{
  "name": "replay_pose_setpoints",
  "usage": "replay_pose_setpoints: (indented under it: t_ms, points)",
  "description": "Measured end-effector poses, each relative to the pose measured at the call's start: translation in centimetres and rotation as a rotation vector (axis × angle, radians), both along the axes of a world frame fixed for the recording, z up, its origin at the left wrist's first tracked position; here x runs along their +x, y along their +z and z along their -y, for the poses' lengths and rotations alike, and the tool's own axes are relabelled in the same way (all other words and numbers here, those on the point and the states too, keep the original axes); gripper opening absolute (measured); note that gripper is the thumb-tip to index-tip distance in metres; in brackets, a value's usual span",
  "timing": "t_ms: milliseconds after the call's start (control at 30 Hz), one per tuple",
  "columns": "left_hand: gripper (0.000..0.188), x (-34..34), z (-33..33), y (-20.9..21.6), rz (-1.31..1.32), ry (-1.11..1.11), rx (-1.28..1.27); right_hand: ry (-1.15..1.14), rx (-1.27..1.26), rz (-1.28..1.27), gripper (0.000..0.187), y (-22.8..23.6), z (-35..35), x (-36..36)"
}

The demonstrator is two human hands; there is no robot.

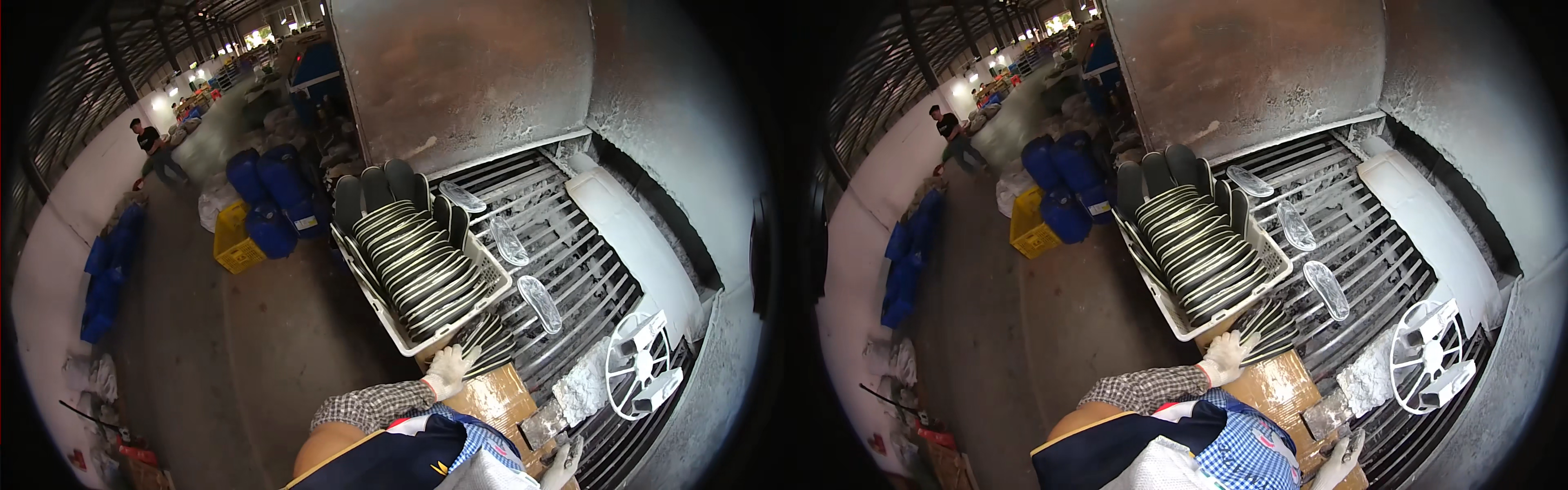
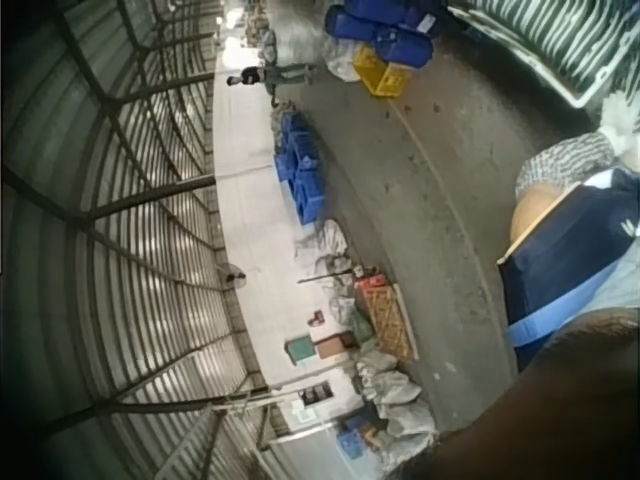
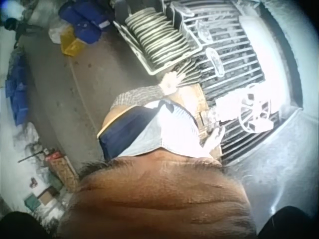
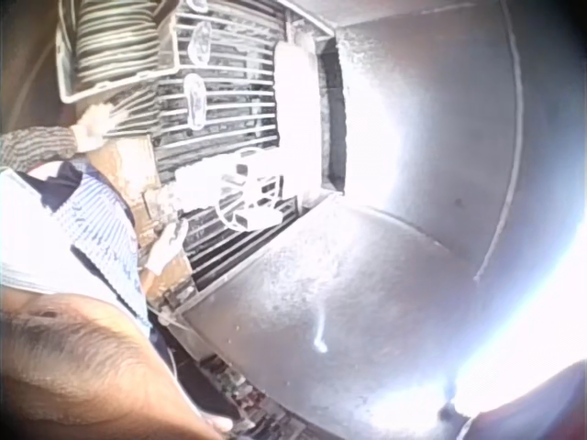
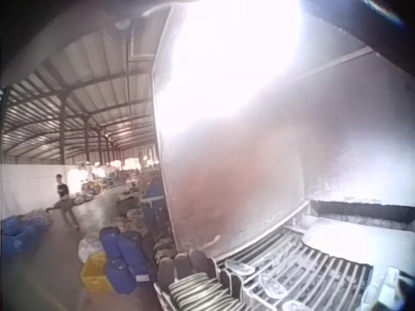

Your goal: The person repeatedly spray paints small black plastic parts white using a spray gun. They pick each part from a white basket, apply paint to both sides while rotating it, and place it on a metal grate to dry. The process is repeated for multiple parts throughout the clip.

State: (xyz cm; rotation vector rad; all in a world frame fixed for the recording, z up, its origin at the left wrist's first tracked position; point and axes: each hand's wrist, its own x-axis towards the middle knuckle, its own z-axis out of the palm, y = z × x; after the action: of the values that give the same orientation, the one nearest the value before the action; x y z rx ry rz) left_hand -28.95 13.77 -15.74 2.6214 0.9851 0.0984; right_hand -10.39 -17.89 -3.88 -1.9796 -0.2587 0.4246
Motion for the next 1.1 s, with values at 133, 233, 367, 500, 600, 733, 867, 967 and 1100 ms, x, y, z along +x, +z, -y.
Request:
replay_pose_setpoints:
  t_ms: [133, 233, 367, 500, 600, 733, 867, 967, 1100]
  points:
    - [0.083, -0.5, 0.3, -0.1, -0.037, -0.047, 0.000, 0.014, -0.009, 0.081, 0.053, -0.8, 0.4, 0.1]
    - [0.082, -0.4, 0.2, 0.5, -0.073, -0.061, 0.004, 0.037, -0.043, 0.111, 0.054, -2.3, 1.6, 1.0]
    - [0.084, -0.2, 0.0, 0.1, -0.083, -0.072, 0.031, 0.048, -0.046, 0.108, 0.055, -2.9, 2.1, 1.1]
    - [0.085, 0.4, 0.6, 0.8, -0.110, -0.119, 0.027, -0.013, 0.159, 0.096, 0.057, -5.2, 2.9, 0.9]
    - [0.082, -0.4, -0.2, 0.4, -0.135, -0.053, 0.106, 0.083, 0.080, 0.108, 0.056, -4.0, 1.0, 1.3]
    - [0.098, -0.7, 0.7, 3.0, -0.119, -0.093, -0.033, -0.012, 0.031, 0.066, 0.057, -4.5, 2.0, 0.3]
    - [0.089, -2.1, 1.3, 2.0, 0.102, -0.135, 0.025, -0.109, 0.053, -0.005, 0.059, -6.2, 4.6, -1.1]
    - [0.083, -2.3, 0.8, -1.0, 0.086, -0.105, 0.015, -0.136, 0.060, -0.052, 0.059, -5.8, 4.2, -1.9]
    - [0.078, -0.9, 0.6, -1.7, 0.146, -0.135, 0.061, -0.186, 0.011, 0.015, 0.058, -7.4, 5.3, -2.1]
